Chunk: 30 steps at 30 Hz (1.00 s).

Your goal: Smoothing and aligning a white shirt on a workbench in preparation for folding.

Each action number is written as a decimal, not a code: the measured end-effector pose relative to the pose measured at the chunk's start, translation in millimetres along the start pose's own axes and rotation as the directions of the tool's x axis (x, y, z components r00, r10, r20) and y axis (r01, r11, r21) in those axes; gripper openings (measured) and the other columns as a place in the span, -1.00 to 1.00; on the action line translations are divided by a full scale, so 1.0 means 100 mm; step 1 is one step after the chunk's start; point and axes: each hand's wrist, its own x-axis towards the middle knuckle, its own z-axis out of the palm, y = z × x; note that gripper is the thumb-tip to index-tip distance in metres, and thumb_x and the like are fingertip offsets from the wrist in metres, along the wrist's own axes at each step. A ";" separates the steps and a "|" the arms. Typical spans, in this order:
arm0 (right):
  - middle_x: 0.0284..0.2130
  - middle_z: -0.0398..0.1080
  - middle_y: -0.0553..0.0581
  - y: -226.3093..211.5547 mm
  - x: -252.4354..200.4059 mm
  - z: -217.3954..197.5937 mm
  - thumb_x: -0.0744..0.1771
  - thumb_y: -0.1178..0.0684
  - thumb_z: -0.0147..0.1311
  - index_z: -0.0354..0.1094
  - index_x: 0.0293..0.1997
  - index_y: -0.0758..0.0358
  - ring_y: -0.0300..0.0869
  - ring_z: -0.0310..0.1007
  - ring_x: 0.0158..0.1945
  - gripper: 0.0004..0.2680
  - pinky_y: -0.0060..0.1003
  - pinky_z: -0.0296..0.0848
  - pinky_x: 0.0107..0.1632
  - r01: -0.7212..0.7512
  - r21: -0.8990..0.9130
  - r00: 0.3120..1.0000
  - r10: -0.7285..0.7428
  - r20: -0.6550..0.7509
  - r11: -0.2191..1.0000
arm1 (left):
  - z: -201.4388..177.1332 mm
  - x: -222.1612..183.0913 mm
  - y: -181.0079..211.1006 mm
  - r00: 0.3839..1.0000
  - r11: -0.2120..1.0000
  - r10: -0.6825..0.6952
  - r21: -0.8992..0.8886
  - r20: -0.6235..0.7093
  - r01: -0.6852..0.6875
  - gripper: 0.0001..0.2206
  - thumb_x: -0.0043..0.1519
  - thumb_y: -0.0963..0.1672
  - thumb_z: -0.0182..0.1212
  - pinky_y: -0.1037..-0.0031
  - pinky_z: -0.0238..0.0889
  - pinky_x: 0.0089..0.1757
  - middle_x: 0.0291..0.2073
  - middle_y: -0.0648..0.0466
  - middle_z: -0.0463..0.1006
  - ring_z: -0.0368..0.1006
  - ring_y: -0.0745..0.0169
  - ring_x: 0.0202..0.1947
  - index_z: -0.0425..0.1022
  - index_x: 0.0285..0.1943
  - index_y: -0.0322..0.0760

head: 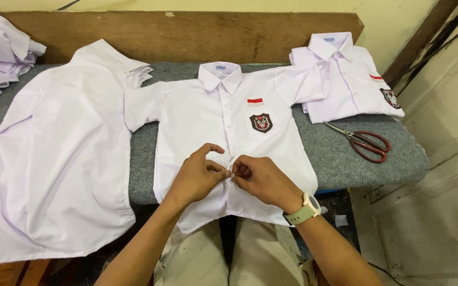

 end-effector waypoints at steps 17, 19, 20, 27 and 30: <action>-0.39 0.56 0.21 0.14 0.03 -0.05 0.32 0.14 0.17 0.48 -0.19 0.32 -0.07 0.56 -0.19 -0.91 -0.15 0.56 0.00 -0.043 0.322 0.998 0.030 0.047 0.946 | 0.14 0.22 -0.32 0.988 0.918 0.086 -0.394 0.130 -0.028 -0.50 0.19 -0.24 0.29 0.58 0.34 -0.21 -0.24 -0.12 0.65 0.46 0.22 -0.31 0.11 0.25 -0.28; -0.40 0.55 0.19 0.17 0.03 -0.05 0.33 0.16 0.15 0.48 -0.18 0.31 -0.09 0.54 -0.20 -0.93 -0.16 0.56 0.00 -0.041 0.345 0.998 0.020 0.066 0.938 | 0.15 0.20 -0.32 0.985 0.916 0.079 -0.400 0.153 -0.012 -0.52 0.19 -0.24 0.27 0.60 0.32 -0.26 -0.24 -0.10 0.64 0.45 0.26 -0.32 0.12 0.24 -0.28; -0.41 0.54 0.17 0.19 0.03 -0.05 0.33 0.17 0.13 0.48 -0.18 0.30 -0.10 0.51 -0.21 -0.94 -0.18 0.55 0.00 -0.039 0.366 0.996 0.008 0.084 0.930 | 0.15 0.19 -0.32 0.982 0.914 0.074 -0.406 0.175 0.003 -0.54 0.20 -0.24 0.24 0.62 0.30 -0.30 -0.24 -0.08 0.64 0.45 0.30 -0.34 0.13 0.23 -0.29; -0.38 0.53 0.18 0.32 0.07 -0.04 0.37 0.00 0.12 0.41 -0.18 0.27 -0.11 0.51 -0.26 -0.85 -0.23 0.53 -0.07 -0.078 0.320 0.986 0.025 0.166 0.944 | -0.07 0.12 -0.24 0.967 0.999 0.036 0.007 0.251 -0.038 -0.58 0.19 -0.13 0.26 0.40 0.37 -0.19 -0.22 -0.02 0.67 0.52 0.15 -0.25 0.31 0.23 -0.26; -0.34 0.57 0.24 0.11 -0.06 -0.23 0.37 -0.12 0.10 0.44 -0.16 0.30 -0.08 0.56 -0.27 -0.76 -0.21 0.53 -0.12 -0.160 0.154 0.974 0.130 0.184 0.975 | -0.30 0.01 -0.13 0.991 0.970 -0.024 0.241 0.132 -0.009 -0.60 0.17 -0.03 0.26 0.19 0.39 0.00 -0.06 -0.07 0.69 0.58 -0.13 0.02 0.46 0.19 -0.16</action>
